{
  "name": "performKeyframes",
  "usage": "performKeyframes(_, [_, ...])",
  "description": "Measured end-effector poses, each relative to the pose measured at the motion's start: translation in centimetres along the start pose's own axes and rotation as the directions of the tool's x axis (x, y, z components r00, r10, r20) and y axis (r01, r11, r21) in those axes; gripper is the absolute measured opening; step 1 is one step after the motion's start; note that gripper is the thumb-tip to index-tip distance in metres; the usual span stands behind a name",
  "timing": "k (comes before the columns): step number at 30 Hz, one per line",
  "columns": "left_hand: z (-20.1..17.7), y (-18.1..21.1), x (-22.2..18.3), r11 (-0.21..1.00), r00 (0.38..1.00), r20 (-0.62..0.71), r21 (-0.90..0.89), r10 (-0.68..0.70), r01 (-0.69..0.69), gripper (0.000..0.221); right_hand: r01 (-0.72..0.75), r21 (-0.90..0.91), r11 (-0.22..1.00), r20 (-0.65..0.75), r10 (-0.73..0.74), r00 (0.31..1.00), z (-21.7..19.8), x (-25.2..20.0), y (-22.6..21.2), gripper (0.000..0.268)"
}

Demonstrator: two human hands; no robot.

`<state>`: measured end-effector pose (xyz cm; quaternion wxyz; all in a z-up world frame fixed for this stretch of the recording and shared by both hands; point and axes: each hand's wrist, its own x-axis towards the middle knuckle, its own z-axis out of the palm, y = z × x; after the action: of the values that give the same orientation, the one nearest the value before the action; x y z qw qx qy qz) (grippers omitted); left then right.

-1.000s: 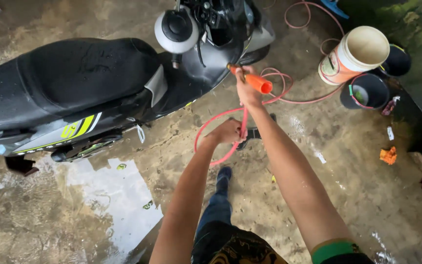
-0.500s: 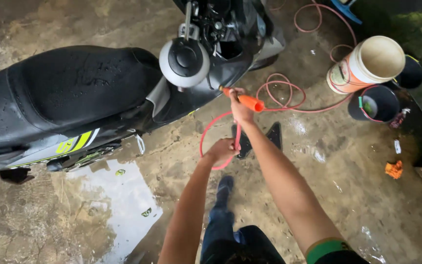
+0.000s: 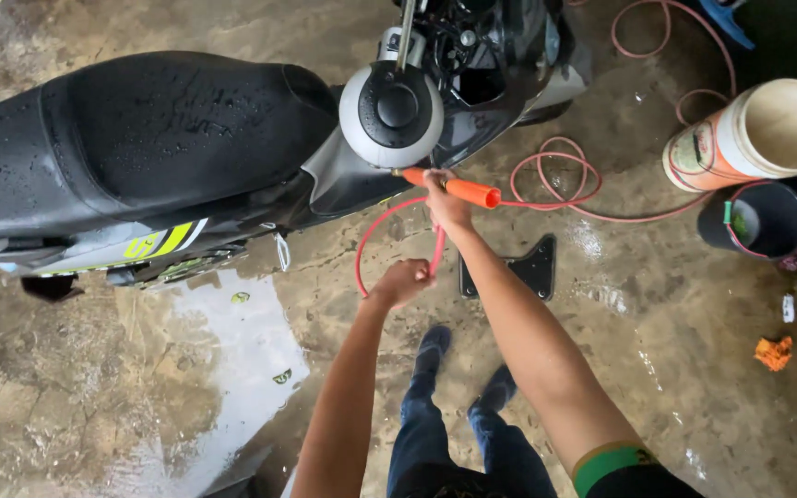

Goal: The person uses a pressure washer with an orange nozzle to spray water on a black motorcycle, cleaning the wheels, engine, body, and rear. They also remove and wash a black plastic floor mat separately.

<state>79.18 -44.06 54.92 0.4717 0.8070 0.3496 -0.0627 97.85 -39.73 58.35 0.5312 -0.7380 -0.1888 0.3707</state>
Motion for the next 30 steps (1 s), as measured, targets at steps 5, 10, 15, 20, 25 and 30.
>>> performKeyframes(5, [1.5, 1.2, -1.3, 0.998, 0.998, 0.035, -0.041, -0.051, 0.052, 0.027, -0.083, -0.006, 0.997, -0.080, 0.082, 0.993, -1.5, -1.3, 0.6, 0.024])
performKeyframes(10, [6.0, 1.1, -1.2, 0.994, 0.984, 0.140, 0.035, -0.108, 0.104, 0.029, -0.172, 0.020, 0.985, -0.187, 0.173, 0.967, -5.7, -2.2, 6.0, 0.027])
performKeyframes(15, [15.0, 1.9, -1.1, 0.992, 0.961, 0.254, 0.084, -0.111, 0.092, 0.033, -0.313, 0.086, 0.946, -0.408, 0.320, 0.855, -15.1, -3.1, 18.4, 0.043])
performKeyframes(20, [23.3, 4.6, -1.0, 0.985, 0.886, 0.460, 0.169, -0.063, -0.017, 0.032, -0.466, 0.311, 0.828, -0.569, 0.555, 0.606, -24.7, -8.1, 25.9, 0.036])
performKeyframes(25, [27.7, 7.5, -2.2, 0.997, 0.817, 0.574, 0.074, -0.052, 0.011, 0.033, -0.433, 0.271, 0.860, -0.671, 0.491, 0.555, -30.6, -7.8, 37.0, 0.048])
performKeyframes(30, [32.7, 8.0, -1.7, 0.996, 0.806, 0.585, 0.072, -0.090, 0.059, 0.026, -0.100, -0.202, 0.974, -0.695, -0.071, 0.715, -30.5, -12.6, 31.5, 0.017])
